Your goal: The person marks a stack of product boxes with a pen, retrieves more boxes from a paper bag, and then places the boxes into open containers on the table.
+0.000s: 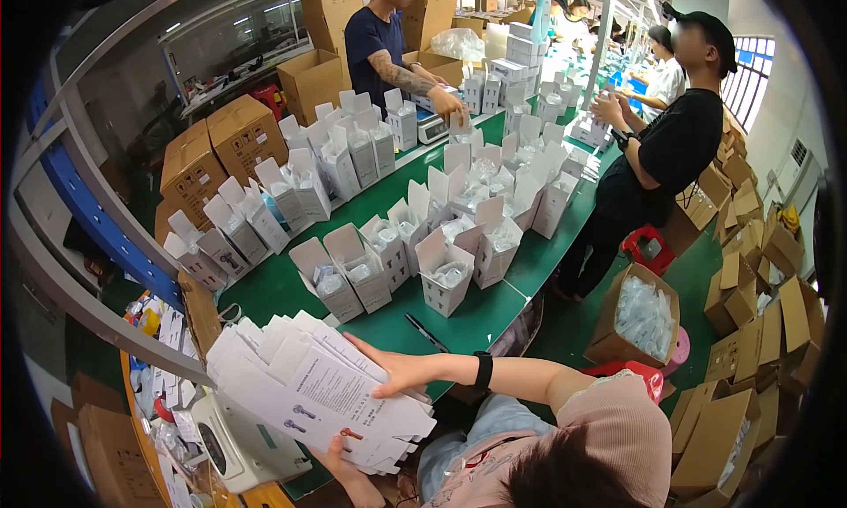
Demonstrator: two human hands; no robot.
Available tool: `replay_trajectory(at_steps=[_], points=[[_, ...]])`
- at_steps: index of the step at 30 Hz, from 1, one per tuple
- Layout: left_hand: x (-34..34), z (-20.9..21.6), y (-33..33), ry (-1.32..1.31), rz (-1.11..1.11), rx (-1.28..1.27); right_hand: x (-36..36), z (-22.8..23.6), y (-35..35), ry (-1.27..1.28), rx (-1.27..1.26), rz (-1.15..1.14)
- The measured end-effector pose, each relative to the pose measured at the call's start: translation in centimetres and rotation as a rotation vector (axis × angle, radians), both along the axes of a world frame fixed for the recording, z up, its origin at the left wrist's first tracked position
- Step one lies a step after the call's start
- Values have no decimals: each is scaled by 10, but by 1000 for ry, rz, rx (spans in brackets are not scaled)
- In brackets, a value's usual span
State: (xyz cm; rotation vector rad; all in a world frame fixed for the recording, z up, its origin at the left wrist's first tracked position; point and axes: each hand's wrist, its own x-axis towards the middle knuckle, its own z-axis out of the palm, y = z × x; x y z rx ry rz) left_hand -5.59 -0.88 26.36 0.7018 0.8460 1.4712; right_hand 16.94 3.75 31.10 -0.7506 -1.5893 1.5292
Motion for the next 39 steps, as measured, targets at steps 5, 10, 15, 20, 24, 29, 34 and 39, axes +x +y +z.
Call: replay_trajectory(at_steps=[5, 10, 15, 20, 24, 29, 34, 39], points=[[15, 38, -20, 215, -50, 168, 13, 16, -35, 136, -36, -50], [56, 71, -25, 391, -235, 275, 65, 48, -69, 124, -49, -100], [141, 90, -48, 186, -304, 149, 141, 75, -117, 148, 34, -352], [255, 88, -76, 162, -367, 219, 270, 79, -176, 64, 155, -462], [355, 56, -96, 90, -624, -23, 395, 74, -235, 270, 175, -457], [594, 82, -159, -351, -783, -63, 598, 57, -314, 624, 52, -494], [778, 116, -169, -315, -711, -24, 759, 42, -389, 779, -154, -942], [920, 186, -125, -129, -671, -47, 866, 1, -432, 669, -301, -1247]])
